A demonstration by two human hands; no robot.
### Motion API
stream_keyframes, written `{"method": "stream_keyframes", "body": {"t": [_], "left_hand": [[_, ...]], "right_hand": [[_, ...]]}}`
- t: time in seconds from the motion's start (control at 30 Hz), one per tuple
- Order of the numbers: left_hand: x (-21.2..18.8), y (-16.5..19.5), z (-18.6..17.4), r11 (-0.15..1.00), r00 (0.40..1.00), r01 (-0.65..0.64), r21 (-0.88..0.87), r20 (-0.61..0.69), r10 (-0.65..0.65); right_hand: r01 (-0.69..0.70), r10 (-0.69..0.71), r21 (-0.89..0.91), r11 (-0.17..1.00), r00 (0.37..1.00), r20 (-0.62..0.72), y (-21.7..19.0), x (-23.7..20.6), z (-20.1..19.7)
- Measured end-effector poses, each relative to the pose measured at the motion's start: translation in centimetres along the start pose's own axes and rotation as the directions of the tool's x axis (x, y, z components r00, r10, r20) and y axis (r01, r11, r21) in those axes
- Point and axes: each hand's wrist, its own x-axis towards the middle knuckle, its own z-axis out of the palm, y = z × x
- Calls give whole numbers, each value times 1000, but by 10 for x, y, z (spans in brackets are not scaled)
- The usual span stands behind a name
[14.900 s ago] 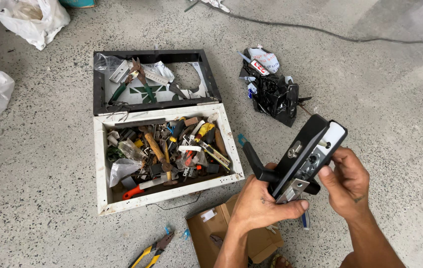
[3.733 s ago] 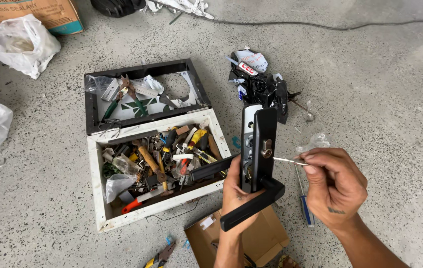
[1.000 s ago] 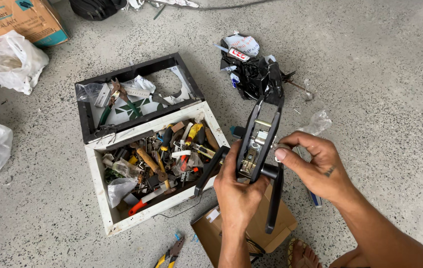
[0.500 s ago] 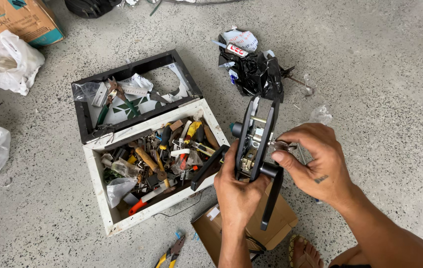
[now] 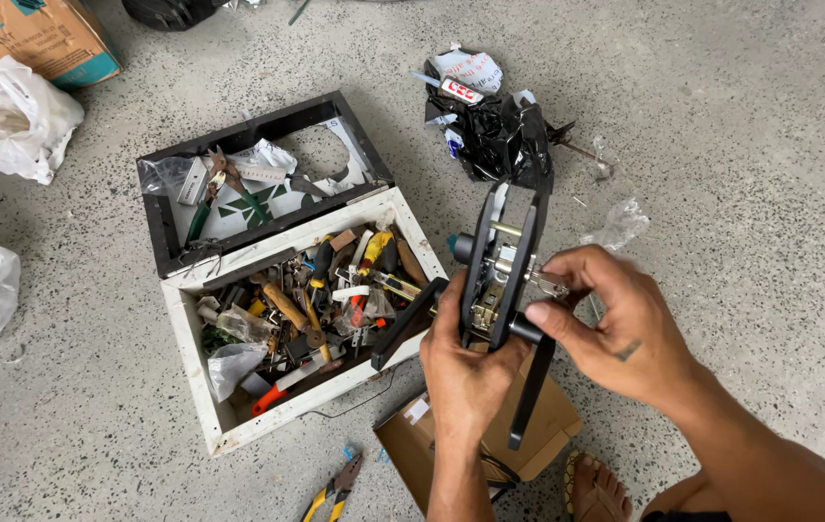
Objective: The person assembles a door lock mechanism by attaching two handles to the lock body and testing the key operation. The person then places the assembled lock into a cardboard box.
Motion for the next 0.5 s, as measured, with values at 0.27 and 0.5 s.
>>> {"method": "stream_keyframes", "body": {"t": [0.27,0.5], "left_hand": [[-2,2,-2,997,997,-71,31,-5,71],[-3,-2,0,994,995,-104,35,1,104]], "right_hand": [[35,-61,-289,957,995,-83,11,0,7],[-610,599,589,530,761,249,46,-5,-1]]}}
